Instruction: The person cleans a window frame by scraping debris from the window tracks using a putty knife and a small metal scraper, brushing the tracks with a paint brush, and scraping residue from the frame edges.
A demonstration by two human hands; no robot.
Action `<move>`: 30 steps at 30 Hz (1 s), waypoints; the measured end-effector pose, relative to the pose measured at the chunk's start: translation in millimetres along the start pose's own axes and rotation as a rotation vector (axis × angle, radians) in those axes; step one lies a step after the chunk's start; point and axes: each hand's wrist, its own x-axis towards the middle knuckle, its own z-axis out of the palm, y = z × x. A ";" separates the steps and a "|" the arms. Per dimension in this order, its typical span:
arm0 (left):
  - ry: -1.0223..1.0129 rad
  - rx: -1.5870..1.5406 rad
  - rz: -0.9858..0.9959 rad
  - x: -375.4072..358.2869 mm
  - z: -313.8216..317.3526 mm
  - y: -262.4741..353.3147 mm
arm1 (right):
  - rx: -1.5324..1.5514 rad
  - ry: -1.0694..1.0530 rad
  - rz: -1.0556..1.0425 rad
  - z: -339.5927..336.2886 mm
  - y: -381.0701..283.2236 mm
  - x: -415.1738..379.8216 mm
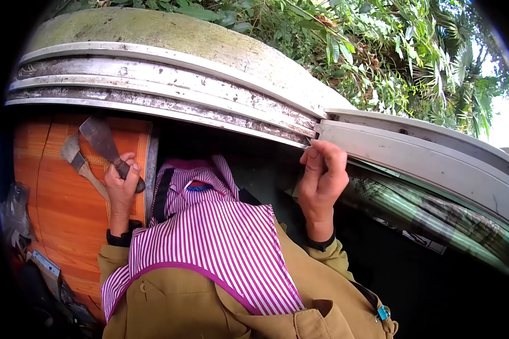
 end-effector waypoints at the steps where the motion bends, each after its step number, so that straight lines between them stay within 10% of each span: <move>1: -0.028 0.002 -0.027 0.2 -1.0 1.9 | 0.169 0.097 0.149 -5.8 -6.9 -0.7; 20: -0.009 0.026 0.022 1.0 -0.6 -5.0 | 0.121 -0.040 0.382 -16.8 -19.7 16.6; 30: 0.012 0.033 0.009 0.6 0.3 -3.6 | -0.459 -0.358 0.032 -39.5 -28.1 26.4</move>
